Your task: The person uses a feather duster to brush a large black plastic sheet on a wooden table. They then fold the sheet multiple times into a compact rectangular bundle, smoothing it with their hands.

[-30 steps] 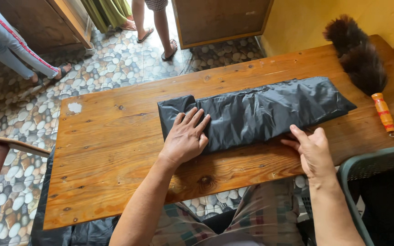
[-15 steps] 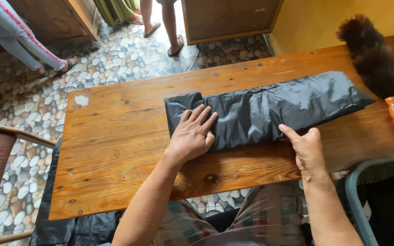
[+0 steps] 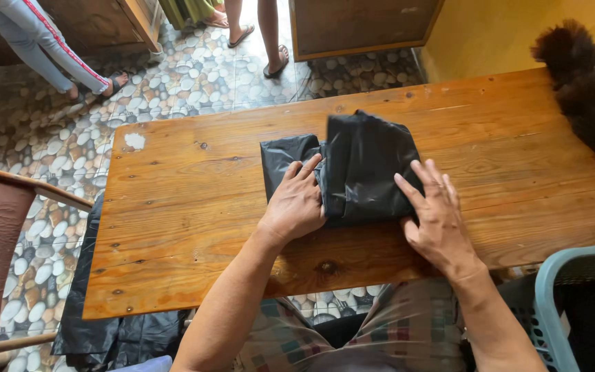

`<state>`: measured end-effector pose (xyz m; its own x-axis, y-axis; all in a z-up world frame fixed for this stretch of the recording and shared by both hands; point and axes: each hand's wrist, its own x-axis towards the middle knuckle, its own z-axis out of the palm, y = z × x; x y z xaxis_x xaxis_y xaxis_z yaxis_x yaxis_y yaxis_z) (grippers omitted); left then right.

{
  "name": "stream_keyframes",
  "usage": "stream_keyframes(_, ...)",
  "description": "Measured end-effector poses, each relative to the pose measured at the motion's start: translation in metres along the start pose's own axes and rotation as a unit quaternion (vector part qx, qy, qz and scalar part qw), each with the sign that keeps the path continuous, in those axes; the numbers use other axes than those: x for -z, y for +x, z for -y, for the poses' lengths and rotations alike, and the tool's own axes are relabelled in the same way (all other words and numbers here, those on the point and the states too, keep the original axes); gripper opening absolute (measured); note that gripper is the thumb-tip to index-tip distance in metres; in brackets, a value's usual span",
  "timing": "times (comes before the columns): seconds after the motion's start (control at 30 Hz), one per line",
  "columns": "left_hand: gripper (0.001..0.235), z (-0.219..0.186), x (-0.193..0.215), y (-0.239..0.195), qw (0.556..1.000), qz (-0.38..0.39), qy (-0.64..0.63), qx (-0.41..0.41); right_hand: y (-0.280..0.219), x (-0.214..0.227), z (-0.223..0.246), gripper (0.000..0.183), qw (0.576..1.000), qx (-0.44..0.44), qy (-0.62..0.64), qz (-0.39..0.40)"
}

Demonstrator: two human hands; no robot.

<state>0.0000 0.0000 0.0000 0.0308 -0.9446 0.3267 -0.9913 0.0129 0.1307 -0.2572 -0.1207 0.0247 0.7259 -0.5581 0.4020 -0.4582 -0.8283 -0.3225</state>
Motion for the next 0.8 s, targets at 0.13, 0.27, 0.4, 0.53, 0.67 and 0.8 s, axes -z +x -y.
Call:
stream_keyframes(0.13,0.057,0.006,-0.005,-0.002,1.0,0.002,-0.022,-0.013,0.013,-0.002,0.01,0.091,0.998,0.052,-0.02,0.043)
stream_keyframes(0.27,0.077,0.004,0.008,-0.003,0.999,0.026,-0.035,-0.03,0.03,-0.014,0.015,0.111,0.994,0.068,-0.04,0.071)
stream_keyframes(0.4,0.089,-0.009,0.035,-0.006,0.998,0.042,-0.046,-0.024,0.043,-0.018,0.028,0.097,0.993,0.089,0.004,0.083)
stream_keyframes(0.53,0.11,-0.026,0.059,-0.011,0.993,0.111,0.012,0.031,0.051,-0.009,0.037,0.112,0.987,0.071,0.062,0.128)
stream_keyframes(0.67,0.113,-0.025,0.05,-0.026,0.989,0.127,0.031,0.073,0.055,-0.022,0.026,0.068,0.99,0.042,0.044,0.129)
stream_keyframes(0.8,0.113,-0.015,0.046,-0.036,0.994,0.085,0.016,0.061,0.062,-0.028,0.041,0.058,0.994,0.042,0.058,0.081)
